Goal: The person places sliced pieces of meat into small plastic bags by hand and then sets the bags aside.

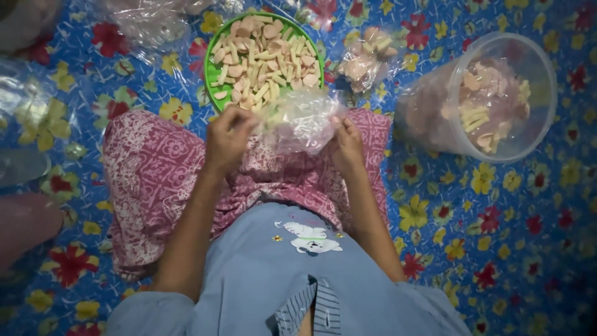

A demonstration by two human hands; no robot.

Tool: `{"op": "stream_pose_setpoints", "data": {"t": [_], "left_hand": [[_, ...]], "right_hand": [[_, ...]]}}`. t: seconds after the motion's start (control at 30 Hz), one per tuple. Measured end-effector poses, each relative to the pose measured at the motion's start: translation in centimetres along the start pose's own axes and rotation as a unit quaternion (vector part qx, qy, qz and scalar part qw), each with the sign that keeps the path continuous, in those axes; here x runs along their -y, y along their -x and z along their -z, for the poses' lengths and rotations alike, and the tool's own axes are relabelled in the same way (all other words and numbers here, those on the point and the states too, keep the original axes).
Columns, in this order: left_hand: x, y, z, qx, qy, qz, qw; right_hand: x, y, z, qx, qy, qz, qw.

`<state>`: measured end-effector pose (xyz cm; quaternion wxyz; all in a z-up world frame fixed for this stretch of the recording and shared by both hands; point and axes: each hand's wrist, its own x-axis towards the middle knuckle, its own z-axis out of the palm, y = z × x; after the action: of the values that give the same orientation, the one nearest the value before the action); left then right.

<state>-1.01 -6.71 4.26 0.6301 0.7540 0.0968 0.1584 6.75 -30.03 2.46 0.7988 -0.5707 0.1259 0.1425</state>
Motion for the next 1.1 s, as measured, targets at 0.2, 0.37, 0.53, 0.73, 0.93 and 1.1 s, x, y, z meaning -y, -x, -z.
{"op": "stream_pose_setpoints", "data": {"t": [0.2, 0.37, 0.53, 0.73, 0.93, 1.1], "left_hand": [[-2.9, -0.6, 1.7, -0.054, 0.249, 0.142, 0.956], [0.2, -0.3, 1.2, -0.08, 0.317, 0.217, 0.92], [0.1, 0.4, 0.4, -0.089, 0.324, 0.226, 0.914], [0.2, 1.1, -1.2, -0.054, 0.0, 0.079, 0.995], [0.9, 1.7, -3.5, -0.045, -0.107, -0.111, 0.987], [-3.7, 2.0, -3.0, 0.017, -0.088, -0.113, 0.99]], "right_hand": [[-0.6, -0.1, 4.7, -0.021, 0.189, 0.049, 0.98], [-1.1, -0.4, 6.8, -0.054, 0.299, 0.081, 0.949], [1.1, 0.5, 5.2, -0.062, 0.518, 0.356, 0.776], [-0.4, 3.3, -1.3, 0.118, 0.402, 0.241, 0.875], [-1.9, 5.5, -5.7, 0.215, 0.193, 0.129, 0.949], [-2.2, 4.5, -5.0, 0.194, 0.193, 0.13, 0.953]]}}
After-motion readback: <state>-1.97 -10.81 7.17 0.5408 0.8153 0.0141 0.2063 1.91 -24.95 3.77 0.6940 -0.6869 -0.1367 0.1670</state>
